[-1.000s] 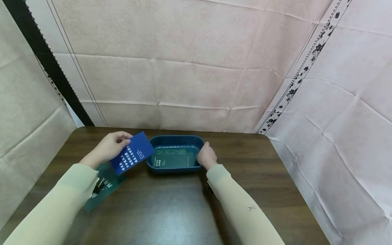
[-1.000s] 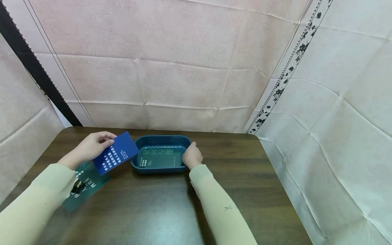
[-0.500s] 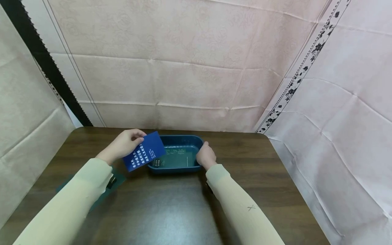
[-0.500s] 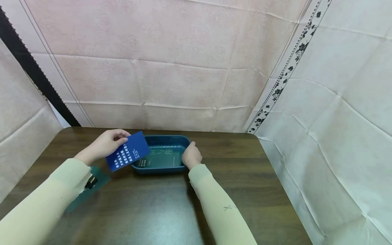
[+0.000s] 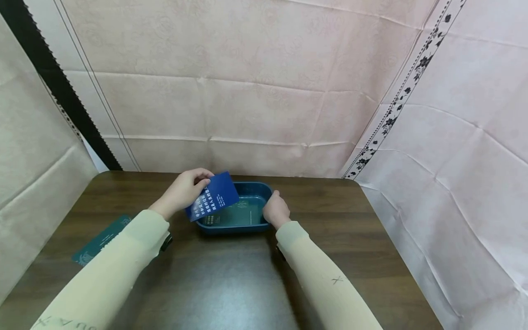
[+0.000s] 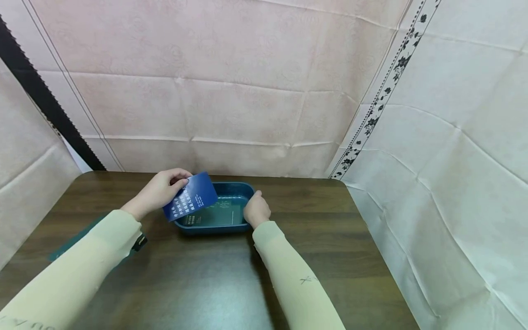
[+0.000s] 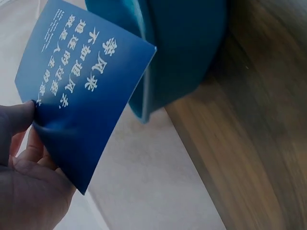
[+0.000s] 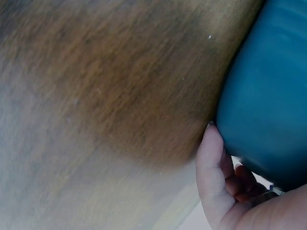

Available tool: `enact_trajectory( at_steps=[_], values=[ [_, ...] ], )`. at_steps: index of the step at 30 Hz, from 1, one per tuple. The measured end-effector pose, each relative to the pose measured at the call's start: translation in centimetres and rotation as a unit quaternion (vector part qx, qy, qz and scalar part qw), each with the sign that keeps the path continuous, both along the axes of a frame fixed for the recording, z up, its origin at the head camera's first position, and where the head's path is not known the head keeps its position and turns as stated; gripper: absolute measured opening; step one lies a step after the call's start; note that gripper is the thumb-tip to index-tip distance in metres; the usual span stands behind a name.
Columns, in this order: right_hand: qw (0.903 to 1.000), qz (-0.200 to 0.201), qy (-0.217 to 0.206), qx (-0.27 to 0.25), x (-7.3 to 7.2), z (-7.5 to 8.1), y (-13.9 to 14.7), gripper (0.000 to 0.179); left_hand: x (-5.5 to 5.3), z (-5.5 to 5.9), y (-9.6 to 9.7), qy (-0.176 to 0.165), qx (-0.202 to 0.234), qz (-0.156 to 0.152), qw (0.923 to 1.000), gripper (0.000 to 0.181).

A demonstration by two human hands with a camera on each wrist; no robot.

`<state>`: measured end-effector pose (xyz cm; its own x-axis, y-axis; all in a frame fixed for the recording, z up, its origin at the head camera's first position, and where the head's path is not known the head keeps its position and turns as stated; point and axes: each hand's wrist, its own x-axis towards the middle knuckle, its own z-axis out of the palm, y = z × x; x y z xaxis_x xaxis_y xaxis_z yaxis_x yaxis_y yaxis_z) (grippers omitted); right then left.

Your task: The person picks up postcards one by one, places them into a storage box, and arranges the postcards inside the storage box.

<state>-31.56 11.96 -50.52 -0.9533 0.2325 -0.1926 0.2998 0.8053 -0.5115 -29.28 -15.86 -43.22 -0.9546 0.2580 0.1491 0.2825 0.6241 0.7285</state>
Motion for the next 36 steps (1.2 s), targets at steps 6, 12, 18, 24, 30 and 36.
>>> enact_trajectory(
  at_steps=[6,12,18,24,30,36],
  values=[
    [1.0000,-0.002,-0.002,0.004,0.0,0.2,0.0,0.071,-0.4,0.4,1.7,0.018,0.015,-0.003,0.9997,0.025],
    [0.9998,0.000,-0.013,0.014,-0.1,0.2,0.0,0.071,-0.5,0.0,2.9,0.018,0.013,-0.023,0.9995,0.024],
    [0.9997,0.006,-0.013,0.020,0.0,0.5,0.0,0.069,-0.9,-0.7,3.5,0.005,-0.003,-0.022,0.9997,0.020],
    [0.9997,0.004,-0.015,0.018,-0.1,0.6,0.0,0.071,-1.4,-1.7,4.2,-0.023,-0.011,-0.030,0.9992,0.018],
    [0.9999,0.006,-0.011,0.009,0.1,0.4,0.0,0.072,-1.5,-2.9,4.9,-0.044,-0.029,-0.040,0.9978,0.018],
    [0.9998,0.004,-0.005,0.020,0.1,0.4,-0.1,0.071,-1.6,-3.9,5.2,-0.044,-0.040,-0.051,0.9969,0.017]
  ],
)
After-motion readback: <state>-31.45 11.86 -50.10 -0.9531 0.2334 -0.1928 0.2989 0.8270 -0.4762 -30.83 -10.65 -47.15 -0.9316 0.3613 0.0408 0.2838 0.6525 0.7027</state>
